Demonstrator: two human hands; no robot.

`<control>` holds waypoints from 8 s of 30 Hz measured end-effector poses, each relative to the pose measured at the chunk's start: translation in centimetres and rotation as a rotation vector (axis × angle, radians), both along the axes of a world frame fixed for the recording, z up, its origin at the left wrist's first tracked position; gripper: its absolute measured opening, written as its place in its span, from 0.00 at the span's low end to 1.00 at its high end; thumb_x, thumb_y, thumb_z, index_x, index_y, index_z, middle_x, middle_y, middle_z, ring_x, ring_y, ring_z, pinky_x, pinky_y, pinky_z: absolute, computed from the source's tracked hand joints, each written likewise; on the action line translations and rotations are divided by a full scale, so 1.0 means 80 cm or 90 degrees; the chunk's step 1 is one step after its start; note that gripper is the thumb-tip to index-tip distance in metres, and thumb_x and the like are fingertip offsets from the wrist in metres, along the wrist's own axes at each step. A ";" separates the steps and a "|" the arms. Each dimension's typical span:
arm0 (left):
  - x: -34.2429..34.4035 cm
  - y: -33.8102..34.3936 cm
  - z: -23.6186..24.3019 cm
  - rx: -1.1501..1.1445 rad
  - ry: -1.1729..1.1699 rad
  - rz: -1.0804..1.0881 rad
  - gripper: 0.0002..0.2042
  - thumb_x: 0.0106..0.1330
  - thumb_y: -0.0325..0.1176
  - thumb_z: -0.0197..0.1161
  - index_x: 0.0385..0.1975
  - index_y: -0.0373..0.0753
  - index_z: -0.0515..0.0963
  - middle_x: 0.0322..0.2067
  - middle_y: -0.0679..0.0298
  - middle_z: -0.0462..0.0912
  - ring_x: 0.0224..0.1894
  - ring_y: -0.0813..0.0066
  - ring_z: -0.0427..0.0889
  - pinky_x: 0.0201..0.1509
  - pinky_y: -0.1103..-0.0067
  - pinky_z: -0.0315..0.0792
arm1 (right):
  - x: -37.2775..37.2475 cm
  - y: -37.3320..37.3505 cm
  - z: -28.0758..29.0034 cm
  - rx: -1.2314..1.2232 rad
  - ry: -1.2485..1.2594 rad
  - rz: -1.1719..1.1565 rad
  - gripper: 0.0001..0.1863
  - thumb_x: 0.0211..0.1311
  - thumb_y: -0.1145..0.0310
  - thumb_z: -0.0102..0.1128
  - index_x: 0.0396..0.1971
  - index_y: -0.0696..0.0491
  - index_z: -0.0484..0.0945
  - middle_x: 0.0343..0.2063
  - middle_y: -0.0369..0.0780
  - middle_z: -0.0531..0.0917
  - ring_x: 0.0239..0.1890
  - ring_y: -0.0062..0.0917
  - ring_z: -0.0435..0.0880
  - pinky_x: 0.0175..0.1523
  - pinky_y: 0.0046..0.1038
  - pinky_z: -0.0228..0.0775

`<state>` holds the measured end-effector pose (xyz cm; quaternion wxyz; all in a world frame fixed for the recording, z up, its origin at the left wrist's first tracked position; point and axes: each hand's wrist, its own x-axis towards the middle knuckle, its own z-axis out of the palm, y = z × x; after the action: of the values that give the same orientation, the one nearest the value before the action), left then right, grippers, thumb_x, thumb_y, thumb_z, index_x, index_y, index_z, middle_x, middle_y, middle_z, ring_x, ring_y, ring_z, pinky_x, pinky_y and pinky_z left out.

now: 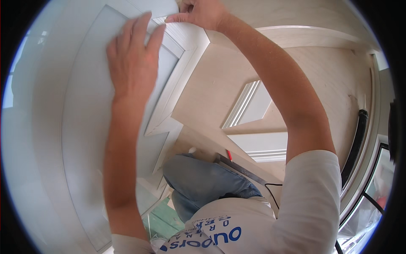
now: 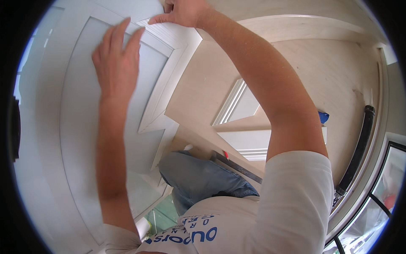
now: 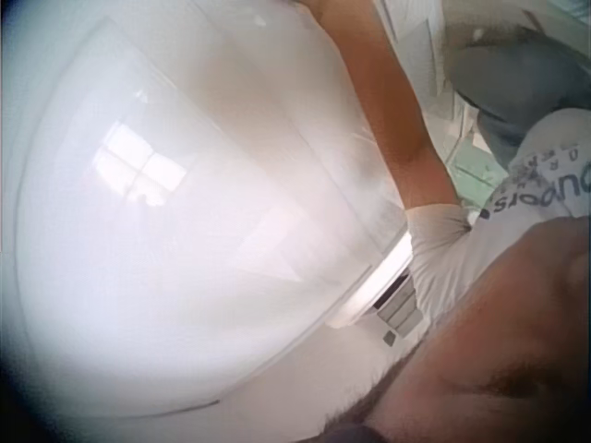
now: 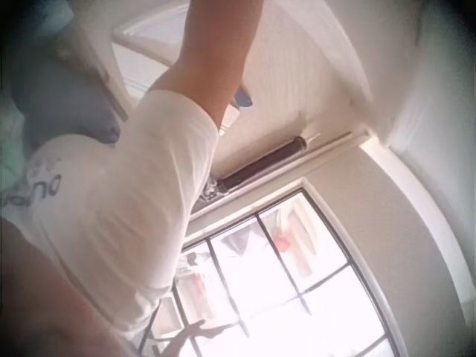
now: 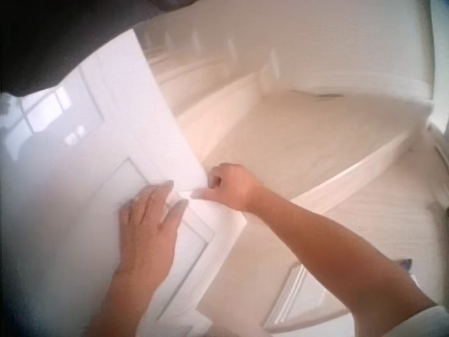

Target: The person is fitting pieces of decorative molding or trim onto a white door or wall panel.

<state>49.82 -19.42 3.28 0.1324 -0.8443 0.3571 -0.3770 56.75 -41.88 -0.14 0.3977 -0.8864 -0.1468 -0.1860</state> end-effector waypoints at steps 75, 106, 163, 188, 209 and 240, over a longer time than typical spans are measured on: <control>0.065 -0.041 0.042 0.232 0.037 0.000 0.16 0.67 0.34 0.68 0.53 0.41 0.82 0.63 0.70 0.79 0.70 0.73 0.70 0.78 0.70 0.61 | -0.053 0.133 -0.254 0.150 0.034 -0.332 0.34 0.63 0.72 0.52 0.71 0.59 0.65 0.72 0.48 0.67 0.75 0.40 0.63 0.78 0.43 0.52; -0.260 0.154 -0.206 -0.702 0.363 0.338 0.22 0.71 0.28 0.64 0.65 0.38 0.74 0.56 0.57 0.82 0.42 0.72 0.85 0.48 0.74 0.80 | -0.039 0.134 -0.268 0.096 -0.100 -0.351 0.27 0.61 0.74 0.48 0.61 0.65 0.74 0.63 0.55 0.77 0.66 0.47 0.74 0.71 0.40 0.66; -0.183 0.157 -0.166 -0.231 0.268 0.431 0.07 0.70 0.44 0.67 0.34 0.50 0.82 0.20 0.67 0.84 0.23 0.62 0.84 0.27 0.70 0.76 | -0.064 0.135 -0.239 0.157 0.046 -0.287 0.38 0.72 0.53 0.56 0.70 0.66 0.63 0.73 0.56 0.62 0.76 0.47 0.60 0.79 0.40 0.53; -0.106 0.074 -0.198 0.034 0.245 0.153 0.18 0.67 0.25 0.59 0.58 0.41 0.80 0.73 0.57 0.65 0.69 0.56 0.69 0.67 0.59 0.66 | -0.071 0.128 -0.225 0.239 0.131 -0.273 0.54 0.60 0.34 0.64 0.73 0.62 0.61 0.76 0.50 0.58 0.79 0.43 0.54 0.80 0.38 0.50; -0.099 0.058 -0.199 -0.023 0.341 0.201 0.19 0.68 0.24 0.60 0.58 0.45 0.81 0.75 0.61 0.62 0.72 0.58 0.64 0.67 0.55 0.63 | -0.070 0.128 -0.231 0.220 0.100 -0.290 0.46 0.69 0.39 0.56 0.73 0.61 0.62 0.75 0.50 0.61 0.77 0.45 0.57 0.80 0.40 0.51; 0.058 -0.051 0.042 0.209 -0.064 0.065 0.10 0.61 0.41 0.74 0.40 0.48 0.89 0.43 0.78 0.82 0.45 0.74 0.79 0.44 0.73 0.72 | -0.068 0.124 -0.234 0.236 0.096 -0.301 0.44 0.72 0.38 0.50 0.72 0.62 0.64 0.74 0.50 0.62 0.76 0.44 0.58 0.80 0.40 0.50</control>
<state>54.45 -23.50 6.65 0.3055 -0.8083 0.3635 -0.3480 51.33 -31.96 -18.87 0.5080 -0.8197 0.1301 -0.2304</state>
